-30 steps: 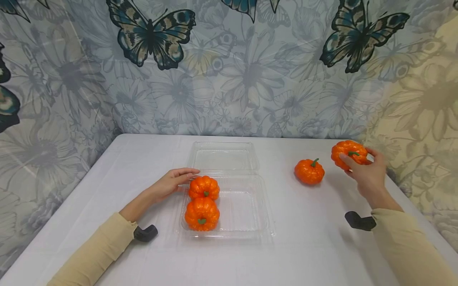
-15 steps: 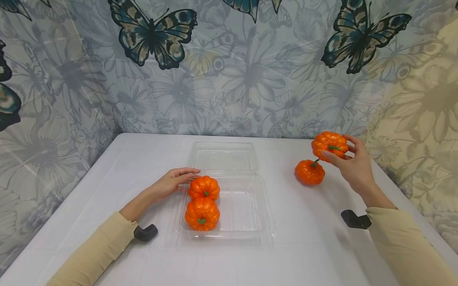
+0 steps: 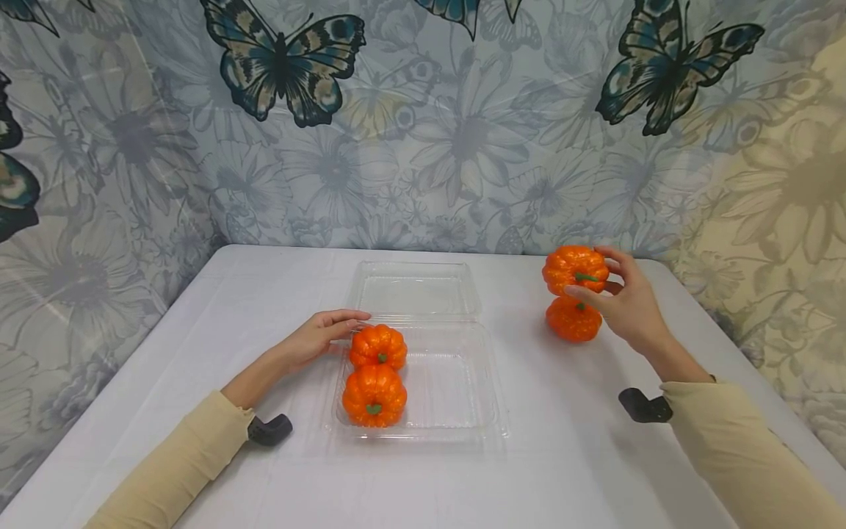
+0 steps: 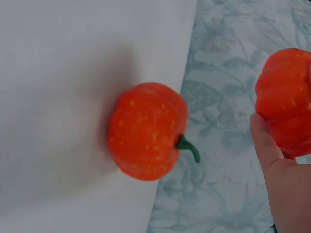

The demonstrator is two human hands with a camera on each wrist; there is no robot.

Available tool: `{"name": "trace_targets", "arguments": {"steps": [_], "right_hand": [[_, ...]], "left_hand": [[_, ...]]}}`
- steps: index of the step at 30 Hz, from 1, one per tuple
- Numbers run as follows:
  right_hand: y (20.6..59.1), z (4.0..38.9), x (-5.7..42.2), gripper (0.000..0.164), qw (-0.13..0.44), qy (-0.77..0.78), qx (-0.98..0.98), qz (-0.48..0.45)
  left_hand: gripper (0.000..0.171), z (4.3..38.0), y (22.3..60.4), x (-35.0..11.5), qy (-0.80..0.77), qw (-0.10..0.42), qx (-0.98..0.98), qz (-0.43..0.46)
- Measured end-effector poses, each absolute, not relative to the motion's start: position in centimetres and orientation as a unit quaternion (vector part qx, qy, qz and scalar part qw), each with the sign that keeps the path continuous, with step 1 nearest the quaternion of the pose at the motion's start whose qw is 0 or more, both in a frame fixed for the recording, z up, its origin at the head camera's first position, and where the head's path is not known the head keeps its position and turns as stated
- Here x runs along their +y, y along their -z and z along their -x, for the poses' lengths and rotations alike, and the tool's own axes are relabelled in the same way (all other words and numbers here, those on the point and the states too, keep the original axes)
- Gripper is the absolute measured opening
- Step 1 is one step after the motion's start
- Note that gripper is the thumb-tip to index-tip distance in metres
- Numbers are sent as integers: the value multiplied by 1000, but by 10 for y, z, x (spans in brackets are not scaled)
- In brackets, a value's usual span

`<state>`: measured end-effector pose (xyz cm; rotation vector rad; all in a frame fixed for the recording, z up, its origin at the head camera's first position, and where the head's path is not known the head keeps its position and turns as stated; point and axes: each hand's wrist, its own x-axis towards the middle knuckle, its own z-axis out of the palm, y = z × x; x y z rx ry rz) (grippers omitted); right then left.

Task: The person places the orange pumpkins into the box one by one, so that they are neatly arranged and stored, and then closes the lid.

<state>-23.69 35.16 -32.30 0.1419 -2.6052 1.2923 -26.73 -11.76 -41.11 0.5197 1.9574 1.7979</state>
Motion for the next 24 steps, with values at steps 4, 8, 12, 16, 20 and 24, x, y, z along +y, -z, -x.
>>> {"name": "trace_targets", "arguments": {"steps": [4, 8, 12, 16, 20, 24], "right_hand": [[324, 237, 343, 77, 107, -436, -890, -75], [326, 236, 330, 76, 105, -419, -897, -96], [328, 236, 317, 74, 111, -418, -893, -124], [330, 236, 306, 74, 109, -431, -881, -161], [333, 238, 298, 76, 106, -433, -875, -186], [334, 239, 290, 76, 96, -422, -879, -197]], "left_hand": [[40, 268, 411, -118, -646, 215, 708, -188], [40, 269, 412, -118, -644, 215, 709, -188], [40, 268, 412, -118, -642, 215, 712, -186], [41, 268, 411, -118, -642, 215, 712, -184], [41, 268, 411, -118, -640, 215, 714, -185], [41, 268, 411, -118, -640, 215, 715, -183]]}}
